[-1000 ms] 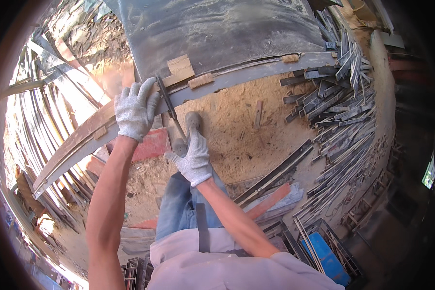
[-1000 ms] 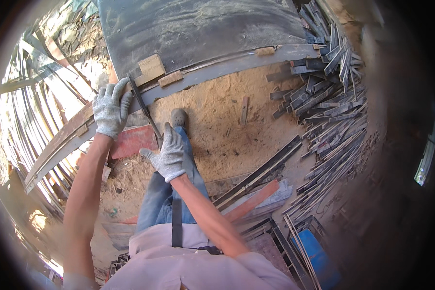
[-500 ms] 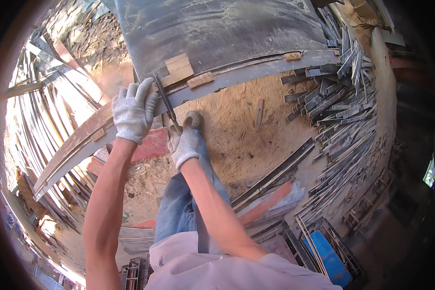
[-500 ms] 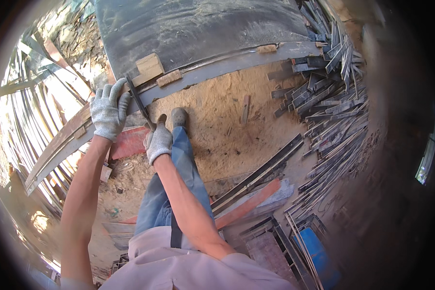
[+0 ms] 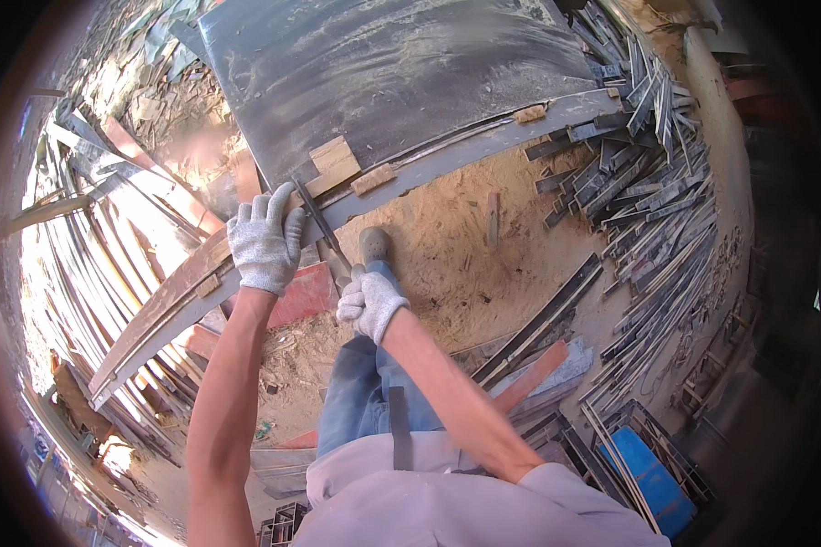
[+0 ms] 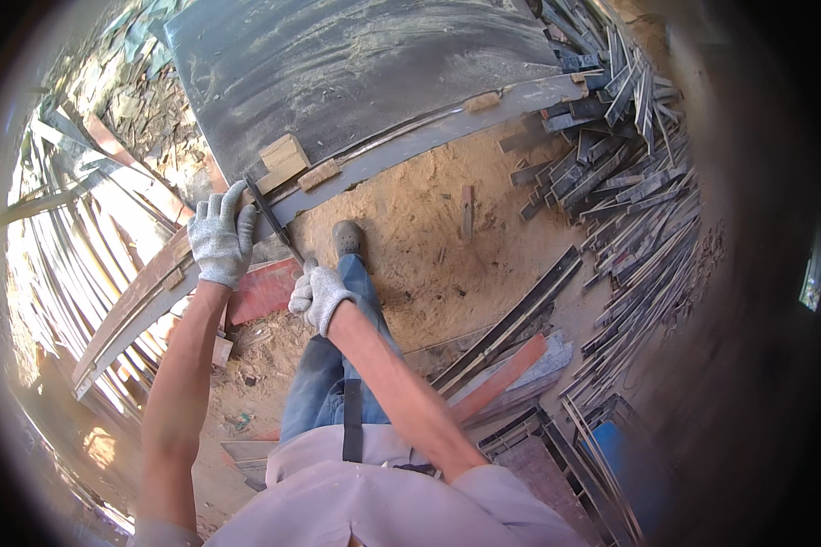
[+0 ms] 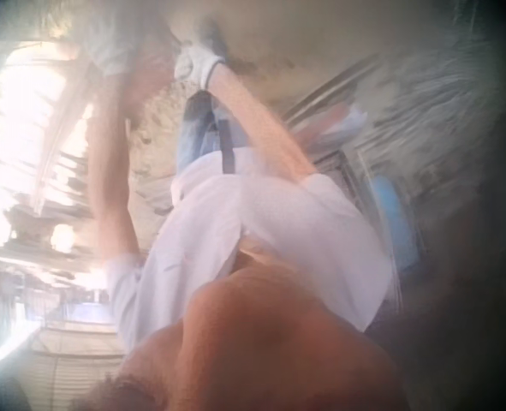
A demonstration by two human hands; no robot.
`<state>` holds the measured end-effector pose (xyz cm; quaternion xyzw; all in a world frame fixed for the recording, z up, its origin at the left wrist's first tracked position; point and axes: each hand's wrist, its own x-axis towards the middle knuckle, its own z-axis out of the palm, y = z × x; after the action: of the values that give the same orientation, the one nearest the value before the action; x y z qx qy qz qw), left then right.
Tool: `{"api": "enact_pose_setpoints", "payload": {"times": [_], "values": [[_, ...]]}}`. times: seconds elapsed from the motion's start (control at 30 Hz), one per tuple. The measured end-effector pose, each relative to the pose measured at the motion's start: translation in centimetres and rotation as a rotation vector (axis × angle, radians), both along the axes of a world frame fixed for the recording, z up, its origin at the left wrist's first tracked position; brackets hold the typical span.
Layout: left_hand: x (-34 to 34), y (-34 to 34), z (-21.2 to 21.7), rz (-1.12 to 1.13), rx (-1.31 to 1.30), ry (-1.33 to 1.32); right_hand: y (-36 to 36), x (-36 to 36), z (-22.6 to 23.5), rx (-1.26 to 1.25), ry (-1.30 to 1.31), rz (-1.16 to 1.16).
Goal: The person walks through a cluttered workshop, picks up a long metal frame, and places it on a workbench. They then handle several metal strips and small metal pieces, arranging them on the bench and stacking them into piles.
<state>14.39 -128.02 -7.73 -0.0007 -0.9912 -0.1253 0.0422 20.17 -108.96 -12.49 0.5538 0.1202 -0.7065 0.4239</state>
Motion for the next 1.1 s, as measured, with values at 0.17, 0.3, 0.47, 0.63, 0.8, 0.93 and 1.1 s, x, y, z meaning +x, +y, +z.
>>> {"api": "enact_pose_setpoints", "payload": {"times": [0.17, 0.3, 0.47, 0.63, 0.8, 0.93, 1.1], "values": [[-0.2, -0.1, -0.1, -0.016, 0.037, 0.017, 1.3, 2.2, 0.9, 0.016, 0.287, -0.036], [-0.1, -0.2, 0.2, -0.017, 0.008, 0.001, 1.0, 5.7, 1.4, 0.841, 1.299, 0.678], [-0.4, 0.0, 0.3, -0.026, 0.005, -0.018, -2.7, 3.4, -3.7, 1.381, 1.55, 0.635], [-0.4, 0.0, -0.4, -0.02, -0.013, -0.022, -5.3, 3.6, -4.8, 0.992, 0.95, 0.211], [-0.3, -0.8, -1.5, -0.059, -0.011, -0.041, -1.4, 0.3, -3.1, -0.053, 0.276, 0.029], [-0.4, -0.4, -1.2, -0.076, 0.004, -0.03, -1.6, -0.6, -2.9, 0.324, 0.353, 0.155], [0.1, -0.6, -0.6, -0.096, 0.023, 0.005, -1.6, -2.6, -3.6, 0.574, 0.299, 0.27]]}}
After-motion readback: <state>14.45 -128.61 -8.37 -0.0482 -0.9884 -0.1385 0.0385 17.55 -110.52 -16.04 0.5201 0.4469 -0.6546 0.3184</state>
